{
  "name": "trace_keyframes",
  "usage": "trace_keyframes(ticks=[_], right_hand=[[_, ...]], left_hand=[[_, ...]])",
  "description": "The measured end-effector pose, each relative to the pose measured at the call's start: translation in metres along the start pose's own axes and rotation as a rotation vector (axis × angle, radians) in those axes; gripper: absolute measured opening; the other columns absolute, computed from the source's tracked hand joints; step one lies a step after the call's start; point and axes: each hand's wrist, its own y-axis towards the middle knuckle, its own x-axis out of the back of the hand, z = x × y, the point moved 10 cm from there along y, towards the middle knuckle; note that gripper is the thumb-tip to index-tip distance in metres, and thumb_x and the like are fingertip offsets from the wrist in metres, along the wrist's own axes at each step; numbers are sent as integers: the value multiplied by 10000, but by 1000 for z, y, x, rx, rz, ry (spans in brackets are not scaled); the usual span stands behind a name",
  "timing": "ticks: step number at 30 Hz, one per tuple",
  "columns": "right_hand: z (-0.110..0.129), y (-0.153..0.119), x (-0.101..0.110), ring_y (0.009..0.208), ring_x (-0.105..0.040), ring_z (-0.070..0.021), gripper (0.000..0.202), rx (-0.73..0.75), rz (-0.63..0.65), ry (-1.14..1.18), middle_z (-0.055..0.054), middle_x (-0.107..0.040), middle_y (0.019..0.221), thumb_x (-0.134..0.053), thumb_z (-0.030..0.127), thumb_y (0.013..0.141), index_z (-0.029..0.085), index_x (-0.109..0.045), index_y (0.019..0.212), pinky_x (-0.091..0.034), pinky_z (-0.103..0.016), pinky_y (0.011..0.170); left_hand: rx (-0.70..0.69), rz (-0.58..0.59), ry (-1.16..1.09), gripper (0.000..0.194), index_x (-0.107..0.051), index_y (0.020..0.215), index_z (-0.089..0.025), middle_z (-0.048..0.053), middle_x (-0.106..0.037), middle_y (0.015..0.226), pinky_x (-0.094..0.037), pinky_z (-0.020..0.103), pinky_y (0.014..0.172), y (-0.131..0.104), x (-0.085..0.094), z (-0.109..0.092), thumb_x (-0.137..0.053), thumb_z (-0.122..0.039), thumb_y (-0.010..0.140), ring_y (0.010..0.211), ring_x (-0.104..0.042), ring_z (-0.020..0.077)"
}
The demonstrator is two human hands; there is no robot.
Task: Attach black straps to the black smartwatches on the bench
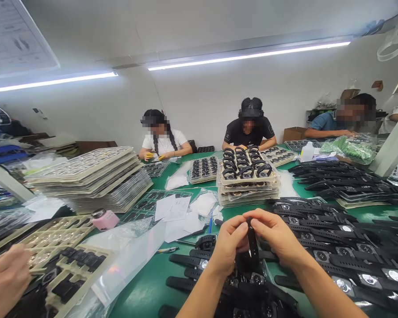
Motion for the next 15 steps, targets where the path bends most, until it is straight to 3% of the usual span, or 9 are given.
trace_keyframes(ticks=[5,10,15], right_hand=[[25,-1,12,674,-530,-154,294,90,-58,-83,-3,-574,744,-874,523,720,231,-839,726,-458,-284,624],[23,-4,33,595,-491,-123,305,86,-271,65,0,-594,706,-912,466,680,188,-797,727,-445,-256,543],[16,-7,46,461,-384,-109,432,76,-406,186,77,-443,524,-865,579,708,199,-699,830,-353,-209,367]], left_hand=[[36,50,31,523,-677,842,-145,-112,-290,555,-155,174,447,2,-5,7,-814,-641,752,468,-182,30],[117,87,42,487,-680,827,-141,-114,-280,554,-139,189,458,2,-15,22,-818,-605,771,471,-162,30],[201,114,12,504,-724,819,-118,-99,-307,549,-115,207,483,-1,-26,37,-835,-603,738,492,-172,36]])
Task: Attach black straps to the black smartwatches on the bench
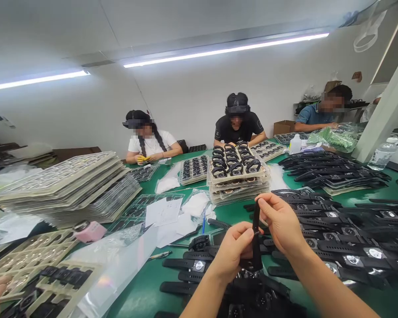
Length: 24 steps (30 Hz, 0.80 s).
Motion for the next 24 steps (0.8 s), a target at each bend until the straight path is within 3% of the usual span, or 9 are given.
trace_keyframes(ticks=[7,14,24], right_hand=[[2,0,8,467,-382,-78,469,43,-106,62,88,-462,528,-884,583,702,202,-670,873,-322,-174,415],[-4,-2,6,460,-369,-88,441,33,-101,22,89,-447,536,-862,573,746,202,-681,899,-304,-187,392],[-3,0,9,470,-377,-89,438,53,-121,1,94,-430,534,-838,581,769,203,-670,913,-331,-187,414]], left_hand=[[49,53,-14,472,-740,774,-111,-65,-376,566,-130,222,483,0,-9,8,-819,-576,752,506,-235,53],[60,97,-85,445,-714,737,-116,-70,-360,577,-141,220,481,0,-13,14,-820,-547,761,502,-227,51],[66,140,-124,513,-712,735,-121,-87,-303,550,-210,187,447,0,-20,17,-802,-626,752,471,-211,45]])
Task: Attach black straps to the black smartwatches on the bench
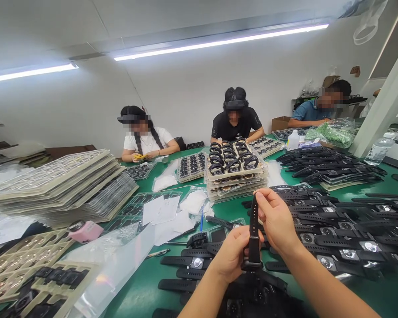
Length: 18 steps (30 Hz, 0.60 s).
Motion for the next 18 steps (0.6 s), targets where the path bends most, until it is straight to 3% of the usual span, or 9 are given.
trace_keyframes(ticks=[6,8,10,12,15,16,18], right_hand=[[0,0,-4,481,-397,-100,418,7,30,-8,92,-436,549,-804,582,799,215,-654,933,-352,-196,430],[2,-1,-5,490,-411,-113,421,9,60,-4,89,-441,572,-771,587,826,224,-653,1004,-368,-210,435],[9,-4,-9,531,-444,-122,443,56,123,-54,73,-482,665,-741,558,865,240,-641,1157,-410,-231,475],[17,-10,-20,594,-474,-127,467,133,244,-220,59,-511,757,-767,479,868,261,-623,1255,-439,-248,549],[12,-21,-40,676,-525,-153,250,175,443,-497,35,-565,762,-742,399,906,236,-689,1088,-441,-273,639],[10,-23,-43,706,-549,-169,190,179,468,-532,19,-595,764,-683,407,950,224,-693,1003,-449,-286,667],[9,-24,-43,756,-584,-190,280,206,447,-525,-13,-642,801,-546,433,1029,214,-674,910,-463,-307,715]], left_hand=[[-77,-61,97,585,-749,817,-119,-88,-319,546,-217,195,459,2,10,-1,-765,-701,755,473,-226,52],[-129,-110,148,541,-764,849,-129,-65,-411,577,-247,199,483,0,16,-11,-781,-664,769,500,-292,62],[-257,-208,355,412,-777,920,-153,-3,-593,714,-370,217,583,-8,24,-36,-784,-554,828,622,-467,107],[-430,-326,716,279,-771,1010,-173,56,-697,887,-452,273,732,-21,25,-68,-711,-430,919,799,-585,177],[-616,-371,1184,231,-741,1057,-172,80,-706,872,-485,320,736,-37,10,-95,-578,-324,996,800,-618,218],[-655,-358,1267,226,-732,1073,-172,81,-703,857,-494,322,718,-40,4,-97,-558,-299,1005,782,-620,221],[-729,-343,1364,226,-707,1148,-177,93,-719,897,-521,329,733,-45,-5,-99,-541,-254,1015,813,-640,231]])
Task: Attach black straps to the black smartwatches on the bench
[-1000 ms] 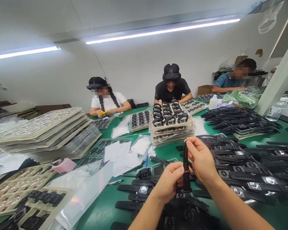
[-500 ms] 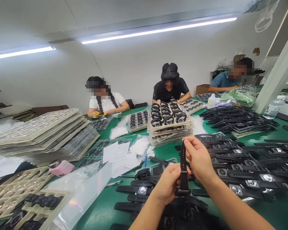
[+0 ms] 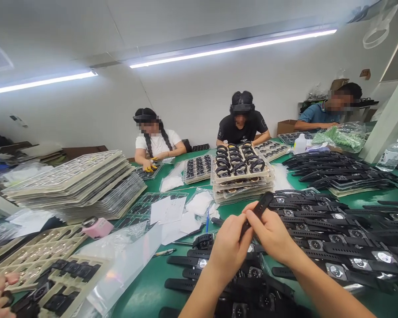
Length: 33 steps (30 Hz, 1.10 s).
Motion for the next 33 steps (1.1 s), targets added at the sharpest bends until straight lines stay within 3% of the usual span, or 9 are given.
trace_keyframes(ticks=[4,8,11,14,18,26,29,31,33], right_hand=[[-13,-3,3,666,-544,-168,395,-30,-119,121,-9,-602,767,-498,548,1042,219,-672,913,-430,-284,600],[-29,-9,0,607,-507,-141,459,-144,-197,331,8,-575,747,-614,675,938,219,-660,925,-416,-250,526],[-31,-11,-3,590,-486,-128,488,-195,-216,408,21,-546,724,-681,704,875,217,-649,898,-414,-232,508],[-28,-11,-4,559,-440,-113,492,-194,-206,429,39,-500,686,-698,707,860,219,-647,895,-390,-225,492],[-30,-10,-4,529,-390,-101,492,-208,-198,464,54,-459,664,-709,708,850,222,-640,886,-366,-224,479],[-35,-8,-7,541,-427,-115,494,-173,-200,456,44,-488,666,-662,713,884,220,-634,892,-402,-228,481],[-20,-5,-5,617,-527,-139,465,-84,-23,350,7,-586,751,-577,675,964,217,-653,987,-476,-254,564],[-7,-6,-12,673,-594,-159,435,-37,215,252,-7,-630,790,-510,620,1023,214,-647,1104,-522,-281,641],[-4,-9,-16,641,-595,-151,393,-56,371,193,9,-621,752,-512,572,1040,212,-632,1142,-510,-270,608]], left_hand=[[-78,-112,56,249,-666,1240,-183,101,-743,967,-551,323,764,-4,3,-12,-580,-212,1008,859,-669,232],[-128,-261,48,320,-624,1288,-218,77,-749,993,-562,292,749,-9,10,-15,-651,-183,971,842,-684,207],[-251,-374,6,366,-581,1307,-237,50,-747,970,-562,272,712,-15,18,-23,-665,-156,959,779,-666,177],[-330,-369,-21,287,-624,1217,-220,38,-736,890,-557,266,686,-15,18,-28,-652,-106,955,741,-647,166],[-336,-353,-2,241,-674,1160,-192,61,-727,863,-559,274,674,-14,18,-31,-646,-78,950,741,-648,173],[-350,-344,45,256,-693,1142,-173,75,-726,850,-549,279,686,-15,16,-33,-644,-39,930,751,-642,183],[-282,-286,2,217,-726,1077,-178,64,-737,832,-531,274,697,-10,20,-26,-650,-46,924,749,-643,179],[-106,-200,-140,139,-748,986,-186,43,-742,809,-517,262,702,-2,22,-7,-671,-89,921,738,-651,169],[128,-69,-350,56,-757,878,-183,24,-731,770,-494,247,684,2,16,15,-712,-170,908,707,-640,154]])
